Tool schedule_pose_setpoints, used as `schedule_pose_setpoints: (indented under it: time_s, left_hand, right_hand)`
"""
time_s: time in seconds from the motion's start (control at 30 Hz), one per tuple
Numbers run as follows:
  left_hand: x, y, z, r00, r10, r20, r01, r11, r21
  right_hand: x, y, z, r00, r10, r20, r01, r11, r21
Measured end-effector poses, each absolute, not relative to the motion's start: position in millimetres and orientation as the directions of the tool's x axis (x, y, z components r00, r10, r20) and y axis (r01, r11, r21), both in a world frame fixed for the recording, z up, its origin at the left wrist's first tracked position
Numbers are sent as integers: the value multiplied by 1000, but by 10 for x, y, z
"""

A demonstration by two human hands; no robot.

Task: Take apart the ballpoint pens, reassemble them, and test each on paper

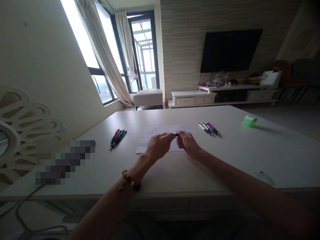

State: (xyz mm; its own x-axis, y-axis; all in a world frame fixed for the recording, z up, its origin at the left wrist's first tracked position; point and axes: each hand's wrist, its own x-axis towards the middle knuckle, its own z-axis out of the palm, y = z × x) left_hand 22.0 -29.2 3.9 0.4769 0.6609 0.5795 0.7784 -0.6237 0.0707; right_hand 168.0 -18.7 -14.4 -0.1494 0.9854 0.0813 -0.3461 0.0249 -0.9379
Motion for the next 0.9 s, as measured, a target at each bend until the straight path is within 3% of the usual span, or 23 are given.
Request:
schedule_pose_setpoints:
  time_s: [0.1, 0.2, 0.5, 0.63, 0.9]
  left_hand:
    - [179, -257, 61, 455, 683, 571, 715, -662, 223]
    - [133, -224, 82, 418, 690, 590, 691, -664, 287]
    - [40, -198, 71, 431, 725, 537, 753, -617, 229]
    - [28, -191, 72, 437, 733, 521, 750, -617, 239]
    - [17, -190, 72, 447, 735, 510, 739, -625, 252]
  right_hand:
    - [1743, -142, -133, -249, 954, 169, -279, 96, -955]
    - [1843, -81, -118, -357, 912, 201, -171, 148, -974]
    - [2016, -43, -104, -400, 887, 232, 57, 277, -959]
    - [2029, -42, -103, -432, 891, 139, 160, 227, -961]
    - [2072, -27, -100, -449, 883, 136, 139, 220, -966]
